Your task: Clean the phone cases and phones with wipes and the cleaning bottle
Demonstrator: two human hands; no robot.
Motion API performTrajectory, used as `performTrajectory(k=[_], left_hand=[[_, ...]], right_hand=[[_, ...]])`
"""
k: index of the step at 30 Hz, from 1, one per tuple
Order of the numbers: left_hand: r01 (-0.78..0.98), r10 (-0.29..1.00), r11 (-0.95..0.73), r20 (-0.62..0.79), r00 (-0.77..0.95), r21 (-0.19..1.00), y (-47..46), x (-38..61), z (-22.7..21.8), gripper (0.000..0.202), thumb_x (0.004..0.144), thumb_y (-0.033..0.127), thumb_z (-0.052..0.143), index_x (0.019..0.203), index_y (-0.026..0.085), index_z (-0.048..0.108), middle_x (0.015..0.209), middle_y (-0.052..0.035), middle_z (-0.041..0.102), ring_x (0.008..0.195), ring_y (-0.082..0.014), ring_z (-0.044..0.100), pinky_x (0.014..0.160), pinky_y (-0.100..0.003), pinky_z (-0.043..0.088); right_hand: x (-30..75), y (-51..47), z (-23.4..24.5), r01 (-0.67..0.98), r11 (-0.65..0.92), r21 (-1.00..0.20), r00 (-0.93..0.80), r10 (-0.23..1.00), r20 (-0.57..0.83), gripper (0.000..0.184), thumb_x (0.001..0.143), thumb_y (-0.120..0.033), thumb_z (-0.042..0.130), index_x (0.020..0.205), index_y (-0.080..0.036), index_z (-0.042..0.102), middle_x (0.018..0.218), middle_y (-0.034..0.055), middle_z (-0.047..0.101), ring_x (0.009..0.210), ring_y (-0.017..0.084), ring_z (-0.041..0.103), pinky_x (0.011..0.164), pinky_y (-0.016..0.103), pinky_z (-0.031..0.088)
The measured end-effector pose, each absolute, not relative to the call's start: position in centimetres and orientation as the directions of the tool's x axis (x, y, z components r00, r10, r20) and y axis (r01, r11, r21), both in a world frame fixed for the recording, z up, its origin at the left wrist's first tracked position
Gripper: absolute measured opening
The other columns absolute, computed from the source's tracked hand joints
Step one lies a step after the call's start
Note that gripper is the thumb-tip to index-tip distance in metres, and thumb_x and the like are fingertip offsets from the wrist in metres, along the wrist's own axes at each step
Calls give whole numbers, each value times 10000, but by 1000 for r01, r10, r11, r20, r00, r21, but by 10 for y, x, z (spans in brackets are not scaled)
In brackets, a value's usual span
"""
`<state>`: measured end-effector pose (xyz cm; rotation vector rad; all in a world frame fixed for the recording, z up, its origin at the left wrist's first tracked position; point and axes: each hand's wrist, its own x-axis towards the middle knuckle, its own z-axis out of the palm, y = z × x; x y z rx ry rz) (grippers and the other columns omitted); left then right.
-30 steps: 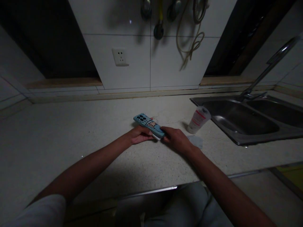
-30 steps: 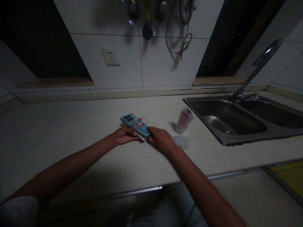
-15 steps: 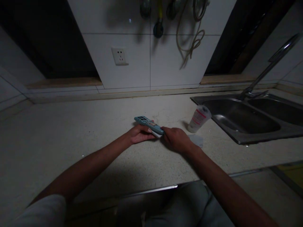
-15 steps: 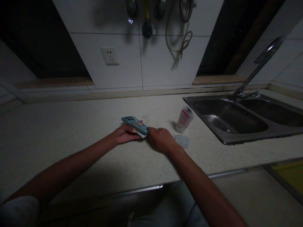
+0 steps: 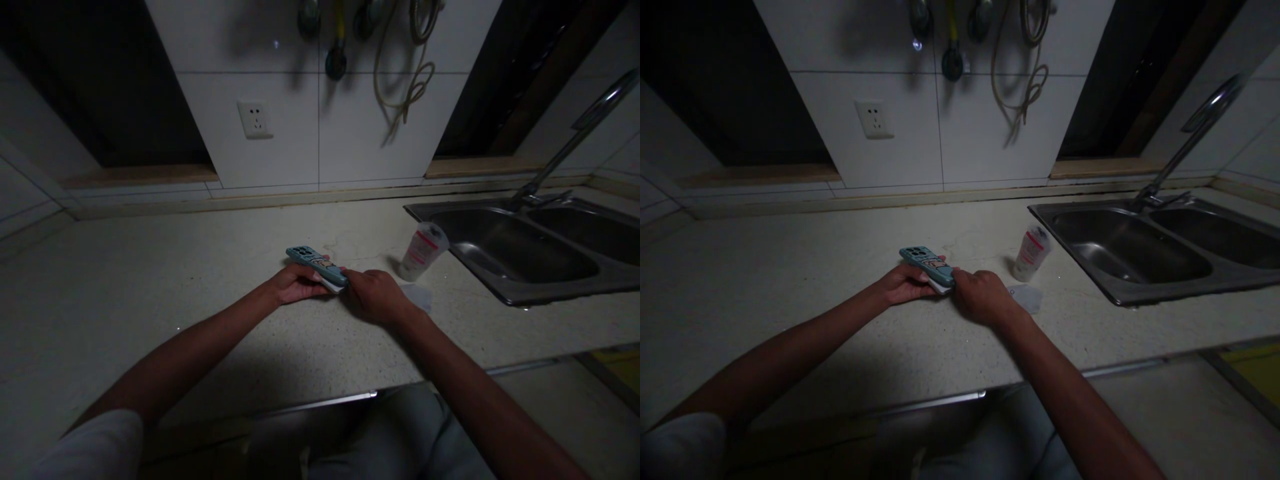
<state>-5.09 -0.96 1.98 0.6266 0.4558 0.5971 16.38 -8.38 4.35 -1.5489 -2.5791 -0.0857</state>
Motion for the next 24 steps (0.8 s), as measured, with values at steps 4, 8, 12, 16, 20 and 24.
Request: performTrajectory(k=[4,8,12,16,20,24], left_hand=[[-338,606,680,-238,759,651,-5,-53,16,519,678,-67,552,1163,116,578,1144,-143,720,1089,-262,692,1073,-492,452],[-298,577,680,-238,781,669,-2,-58,10,569,671,-62,568,1207,129,570,1181,-137,703,1120,-268,673,1069,-507,448],[-214,554,678,-298,777,703,-2,-61,8,682,629,-85,596,1262,160,544,1147,-90,704,1050,-262,687,1026,-551,466],[-206,544,689,-308,781,695,-2,-58,11,638,643,-49,591,1245,155,532,1150,-84,687,1056,-237,673,1042,-520,448],[-223,533,710,-302,791,668,-3,-54,14,596,648,-13,564,1221,144,526,1121,-83,692,1037,-212,669,1049,-479,436],[-182,479,727,-299,825,662,-6,-52,19,602,639,21,548,1232,126,521,1099,-104,706,1037,-232,662,1044,-518,424]], right_hand=[[162,-83,43,879,478,12,-476,873,106,328,978,-238,440,1244,-114,585,941,162,771,764,250,717,657,312,417],[162,-85,45,866,500,3,-498,863,85,299,976,-216,439,1213,-111,587,997,170,766,788,252,721,667,315,423],[164,-88,45,856,515,-31,-513,856,66,266,983,-220,440,1182,-134,594,1005,139,767,811,230,721,685,300,427],[164,-89,43,869,495,4,-493,865,92,274,987,-242,413,1152,-139,606,954,135,770,774,233,715,656,305,401],[164,-89,42,877,480,-4,-472,864,174,303,982,-310,406,1090,-143,635,880,127,766,725,229,698,635,309,369],[168,-89,38,873,487,-32,-459,842,283,338,964,-380,433,1033,-142,662,851,113,759,682,208,666,628,305,355]])
